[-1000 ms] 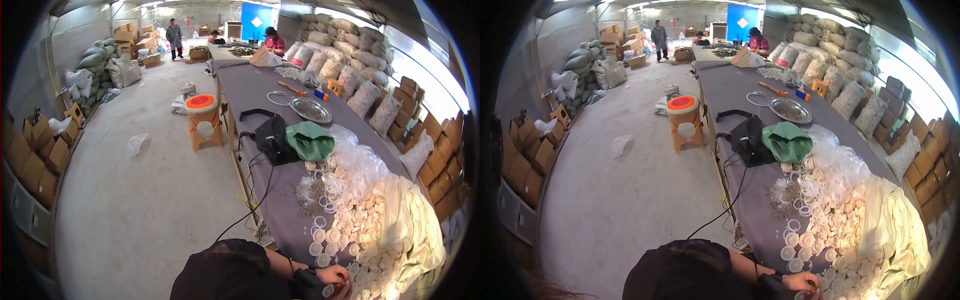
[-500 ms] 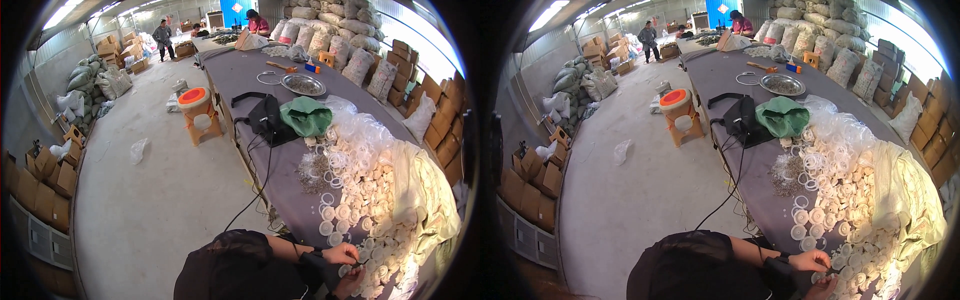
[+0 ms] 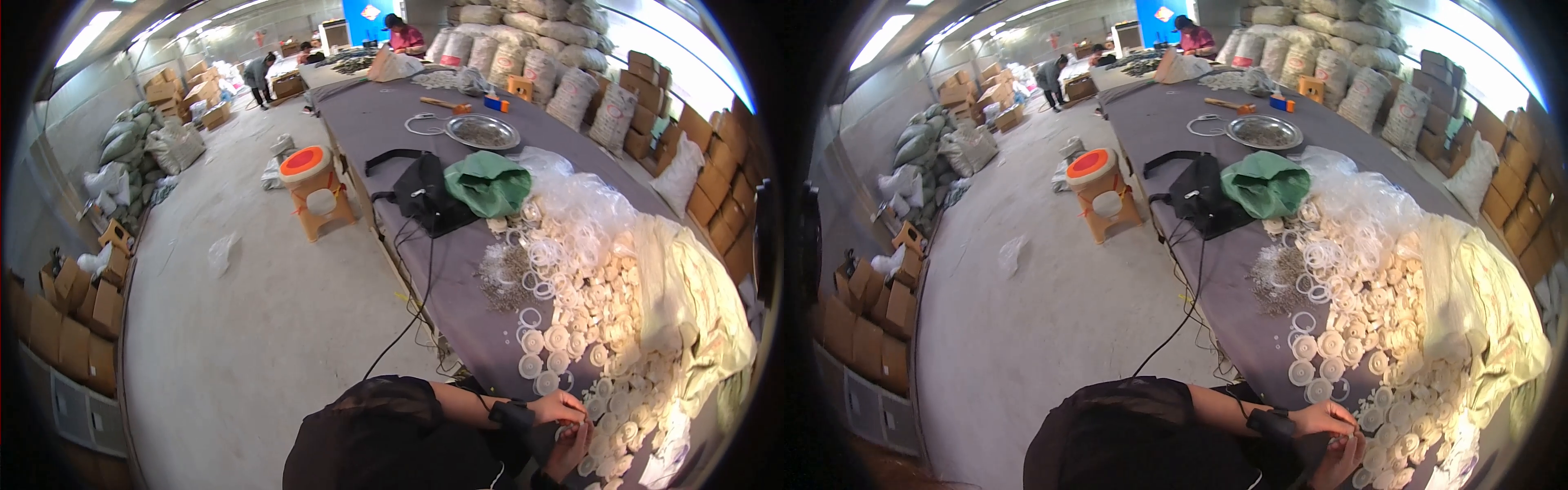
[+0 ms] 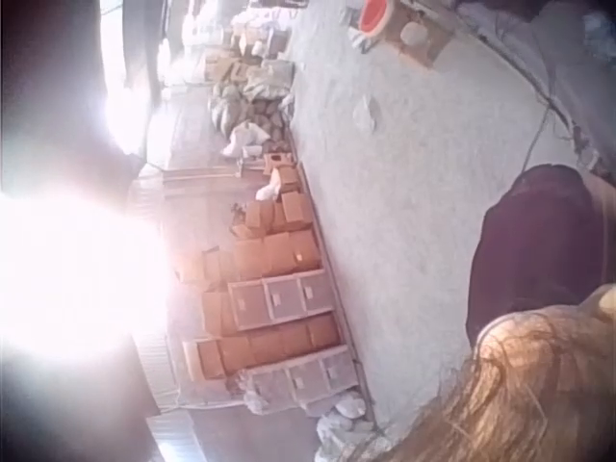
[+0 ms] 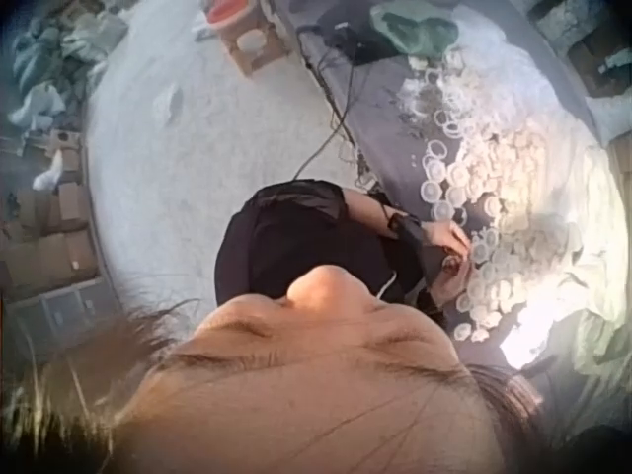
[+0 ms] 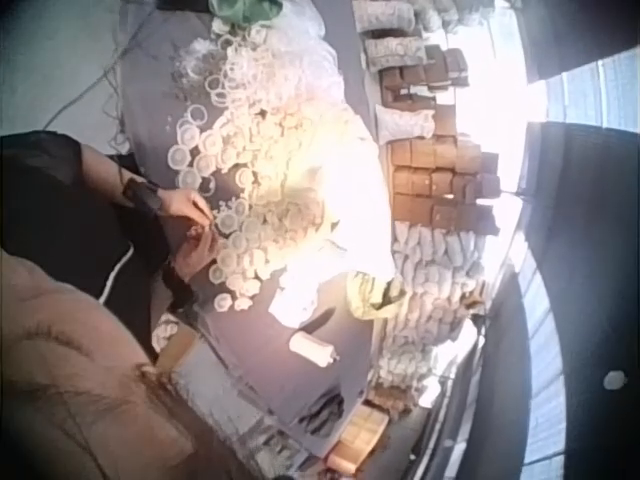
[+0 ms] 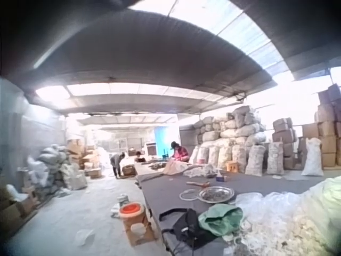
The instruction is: Inspecting and sorting white plastic components into a cardboard box on a workbench.
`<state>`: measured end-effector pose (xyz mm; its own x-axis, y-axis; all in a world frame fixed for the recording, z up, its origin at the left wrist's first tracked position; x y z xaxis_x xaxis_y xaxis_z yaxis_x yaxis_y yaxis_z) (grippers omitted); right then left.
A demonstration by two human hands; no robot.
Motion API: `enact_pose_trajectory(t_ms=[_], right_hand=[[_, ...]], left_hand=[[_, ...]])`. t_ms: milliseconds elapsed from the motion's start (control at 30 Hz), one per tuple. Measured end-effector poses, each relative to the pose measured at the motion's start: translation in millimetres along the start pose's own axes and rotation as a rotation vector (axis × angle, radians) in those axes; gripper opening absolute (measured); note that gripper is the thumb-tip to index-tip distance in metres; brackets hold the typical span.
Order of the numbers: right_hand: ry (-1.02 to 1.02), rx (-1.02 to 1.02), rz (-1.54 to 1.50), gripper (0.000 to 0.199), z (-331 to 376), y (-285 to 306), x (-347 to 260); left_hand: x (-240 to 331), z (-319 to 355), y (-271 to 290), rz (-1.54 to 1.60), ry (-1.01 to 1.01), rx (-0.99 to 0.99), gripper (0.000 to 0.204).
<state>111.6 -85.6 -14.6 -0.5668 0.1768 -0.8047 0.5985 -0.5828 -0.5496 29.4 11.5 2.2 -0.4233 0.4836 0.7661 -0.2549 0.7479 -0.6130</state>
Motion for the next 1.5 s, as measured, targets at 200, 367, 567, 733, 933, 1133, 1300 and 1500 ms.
enact_pose_trajectory(t_ms=[200, 367, 567, 733, 933, 1133, 1300, 1500], right_hand=[[0.164, 0.126, 0.336, 0.011, 5, -29, -6], [0.169, 0.153, 0.377, 0.018, 5, -37, -19], [0.258, 0.281, 0.074, 0.015, 5, -3, -13], [0.245, 0.267, -0.009, 0.014, 4, 12, -22], [0.240, 0.236, -0.015, 0.015, 3, 13, -24], [0.222, 0.257, 0.035, 0.018, 0, 20, -27], [0.207, 0.201, 0.030, 0.020, -12, -5, -41], [0.234, -0.009, 0.067, 0.022, -18, -26, -48]], left_hand=[[-6, 5, 10, -0.065, 0.025, 0.215, 0.019], [3, 5, 0, -0.098, 0.077, 0.184, 0.024], [15, -34, -2, -0.555, -0.016, -0.135, 0.030], [32, -131, 25, -1.382, -0.247, -0.164, 0.040], [2, -179, 74, -1.545, -0.071, -0.112, 0.043], [17, -160, 58, -1.744, -0.507, -0.116, 0.031], [28, -126, 31, -0.825, -0.251, 0.007, 0.016], [54, -75, -13, -0.844, -0.159, -0.220, 0.022]])
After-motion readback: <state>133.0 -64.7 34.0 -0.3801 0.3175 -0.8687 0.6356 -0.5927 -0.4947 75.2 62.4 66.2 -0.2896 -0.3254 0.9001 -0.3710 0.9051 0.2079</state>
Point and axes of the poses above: each hand's wrist, its own z-axis away from the middle knuckle, its own y-axis out of the back of the hand, x = y × z, the point moved 4 cm from there along -z, towards the middle knuckle, and after that the axes turned 10 degrees about -y, right-handed, at the moved point
